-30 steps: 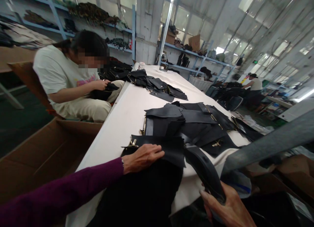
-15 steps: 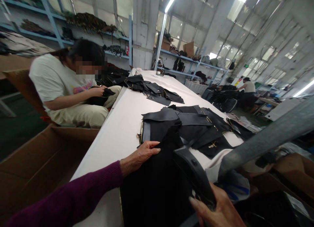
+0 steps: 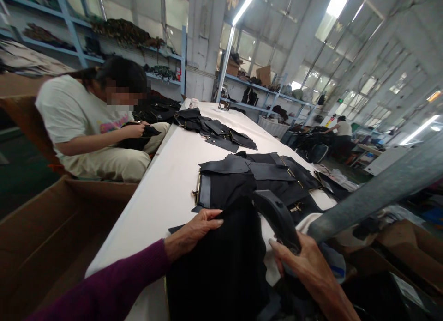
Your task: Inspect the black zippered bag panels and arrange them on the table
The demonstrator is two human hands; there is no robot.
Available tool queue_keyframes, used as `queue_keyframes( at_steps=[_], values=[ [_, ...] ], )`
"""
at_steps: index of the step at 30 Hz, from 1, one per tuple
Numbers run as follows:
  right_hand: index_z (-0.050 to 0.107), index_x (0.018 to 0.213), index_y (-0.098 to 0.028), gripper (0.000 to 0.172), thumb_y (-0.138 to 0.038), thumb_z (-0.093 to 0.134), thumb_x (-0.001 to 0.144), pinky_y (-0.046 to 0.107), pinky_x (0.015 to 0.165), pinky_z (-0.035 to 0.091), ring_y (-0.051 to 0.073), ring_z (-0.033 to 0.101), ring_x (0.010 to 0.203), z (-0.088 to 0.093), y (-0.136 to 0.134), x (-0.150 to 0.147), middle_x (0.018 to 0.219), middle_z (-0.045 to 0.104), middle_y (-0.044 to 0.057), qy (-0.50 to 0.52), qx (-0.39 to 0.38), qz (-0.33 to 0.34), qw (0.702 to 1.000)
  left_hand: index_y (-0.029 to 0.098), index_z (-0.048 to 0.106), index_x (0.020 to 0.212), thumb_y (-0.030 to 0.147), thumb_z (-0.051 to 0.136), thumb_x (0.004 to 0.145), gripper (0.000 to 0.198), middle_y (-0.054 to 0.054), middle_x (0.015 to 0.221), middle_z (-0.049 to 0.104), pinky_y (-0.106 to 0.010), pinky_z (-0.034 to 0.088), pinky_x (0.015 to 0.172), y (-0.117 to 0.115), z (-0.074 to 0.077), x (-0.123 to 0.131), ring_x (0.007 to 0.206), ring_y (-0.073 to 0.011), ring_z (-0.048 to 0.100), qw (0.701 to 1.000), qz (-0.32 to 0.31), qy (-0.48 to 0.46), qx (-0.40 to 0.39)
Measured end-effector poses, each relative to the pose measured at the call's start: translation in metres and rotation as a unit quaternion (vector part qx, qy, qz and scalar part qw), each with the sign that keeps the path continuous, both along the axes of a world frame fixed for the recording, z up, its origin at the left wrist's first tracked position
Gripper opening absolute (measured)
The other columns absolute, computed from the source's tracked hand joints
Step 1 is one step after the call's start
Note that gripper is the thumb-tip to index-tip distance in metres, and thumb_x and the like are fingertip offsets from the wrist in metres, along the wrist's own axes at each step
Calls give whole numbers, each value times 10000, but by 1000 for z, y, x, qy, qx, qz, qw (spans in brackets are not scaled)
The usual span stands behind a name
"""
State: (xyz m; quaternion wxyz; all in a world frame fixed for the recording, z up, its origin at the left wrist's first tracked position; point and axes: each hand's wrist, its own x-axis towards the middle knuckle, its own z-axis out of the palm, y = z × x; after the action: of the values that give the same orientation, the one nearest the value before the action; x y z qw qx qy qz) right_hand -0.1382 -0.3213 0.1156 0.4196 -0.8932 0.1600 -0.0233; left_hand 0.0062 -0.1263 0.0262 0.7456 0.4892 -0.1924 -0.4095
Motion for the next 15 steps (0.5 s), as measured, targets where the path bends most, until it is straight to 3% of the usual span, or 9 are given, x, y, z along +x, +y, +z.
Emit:
queue_keyframes(
  at_steps=[5,10,15],
  values=[
    [496,638,-201,269,-424,515,787,229,488,436,137,554,462,7,-6,-14,452,535,-54,40,-47,-17,998,111,649,976,222,662,707,291,-79,831,670,-219,453,599,1,-6,6,669,-143,616,1000,4,26,-6],
    [510,730,-185,209,-380,529,801,201,465,411,111,522,458,-7,7,-16,480,516,-71,62,10,59,996,112,637,1006,222,646,735,293,-81,848,668,-241,465,651,-1,-11,7,702,-148,621,999,-16,23,-20],
    [501,737,-181,169,-329,565,789,186,446,408,97,525,440,-11,21,1,495,510,-79,63,32,56,996,114,637,997,280,639,757,292,-68,815,665,-243,463,649,-1,-14,6,704,-152,620,1000,-8,-7,-6]
  ],
)
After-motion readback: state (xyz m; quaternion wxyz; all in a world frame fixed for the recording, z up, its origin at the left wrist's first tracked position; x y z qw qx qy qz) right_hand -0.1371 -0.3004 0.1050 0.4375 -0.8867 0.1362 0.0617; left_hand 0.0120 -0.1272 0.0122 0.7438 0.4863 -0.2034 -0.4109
